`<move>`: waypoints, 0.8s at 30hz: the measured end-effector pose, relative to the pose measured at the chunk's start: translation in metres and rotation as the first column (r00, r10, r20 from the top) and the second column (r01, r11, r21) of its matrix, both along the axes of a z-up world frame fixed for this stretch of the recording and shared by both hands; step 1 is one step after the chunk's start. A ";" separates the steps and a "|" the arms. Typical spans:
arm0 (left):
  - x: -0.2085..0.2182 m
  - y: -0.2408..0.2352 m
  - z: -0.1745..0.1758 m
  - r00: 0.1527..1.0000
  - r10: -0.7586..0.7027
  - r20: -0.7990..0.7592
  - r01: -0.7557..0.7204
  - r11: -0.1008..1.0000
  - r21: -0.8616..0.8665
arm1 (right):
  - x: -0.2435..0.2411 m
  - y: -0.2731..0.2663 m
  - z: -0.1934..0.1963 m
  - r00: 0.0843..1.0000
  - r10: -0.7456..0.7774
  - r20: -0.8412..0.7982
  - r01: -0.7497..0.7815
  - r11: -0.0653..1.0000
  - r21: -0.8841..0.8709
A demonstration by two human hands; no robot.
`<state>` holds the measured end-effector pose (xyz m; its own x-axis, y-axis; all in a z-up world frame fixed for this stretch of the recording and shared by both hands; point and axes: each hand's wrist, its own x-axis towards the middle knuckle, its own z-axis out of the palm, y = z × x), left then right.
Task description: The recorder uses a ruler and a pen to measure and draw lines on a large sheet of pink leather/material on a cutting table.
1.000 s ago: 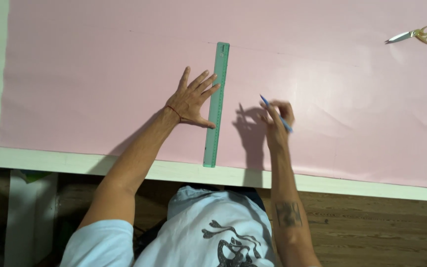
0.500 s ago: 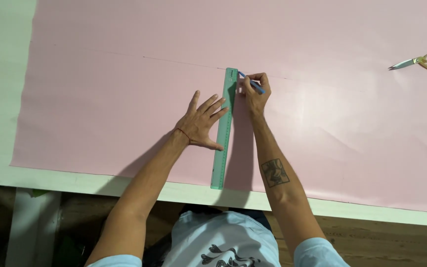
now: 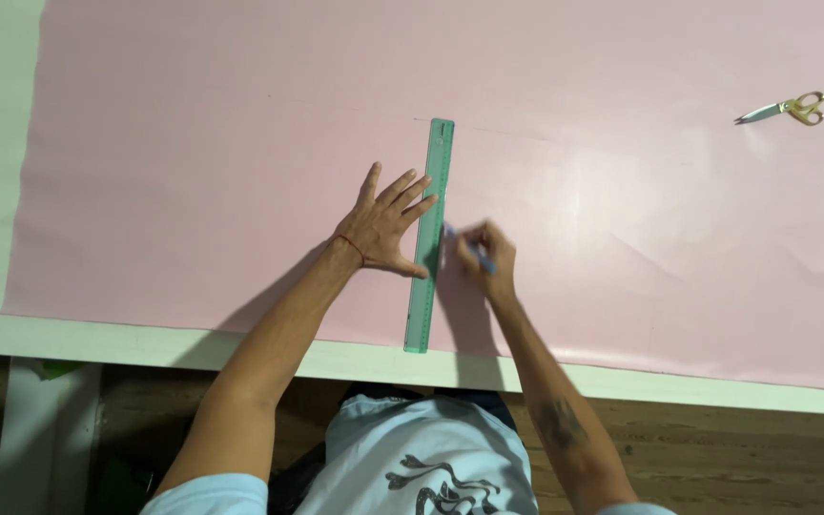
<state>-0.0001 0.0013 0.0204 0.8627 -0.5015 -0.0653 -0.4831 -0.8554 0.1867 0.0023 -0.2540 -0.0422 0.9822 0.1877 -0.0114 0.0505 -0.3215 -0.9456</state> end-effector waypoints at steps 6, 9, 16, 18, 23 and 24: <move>0.000 0.001 -0.003 1.000 -0.011 0.005 0.011 1.000 0.015 | -0.172 -0.030 0.047 0.922 0.075 -0.379 -0.069 0.997 0.030; -0.003 0.000 -0.007 1.000 -0.012 -0.008 0.013 1.000 0.013 | -0.208 -0.029 0.071 0.928 0.053 -0.370 -0.058 0.998 -0.003; -0.012 0.008 0.007 1.000 -0.008 -0.006 0.009 0.999 0.037 | -0.214 -0.043 0.081 0.969 -0.187 -0.161 0.219 0.953 0.209; -0.018 0.017 0.013 0.999 0.041 -0.007 -0.039 0.993 0.115 | -0.215 -0.051 0.075 0.935 -0.320 -0.156 0.350 0.906 0.240; -0.086 0.078 0.011 0.961 0.263 0.085 -0.275 0.941 0.197 | -0.229 -0.050 0.066 0.945 -0.325 -0.041 0.327 0.925 0.192; -0.101 0.087 0.014 0.928 0.349 0.133 -0.371 0.901 0.225 | -0.231 -0.051 0.063 0.950 -0.311 0.016 0.305 0.940 0.152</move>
<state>-0.1014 0.0885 0.0343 0.9891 -0.1340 -0.0610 -0.1385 -0.9874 -0.0771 -0.2289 -0.3049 0.0208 0.9913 -0.1272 0.0327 0.0085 -0.1859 -0.9825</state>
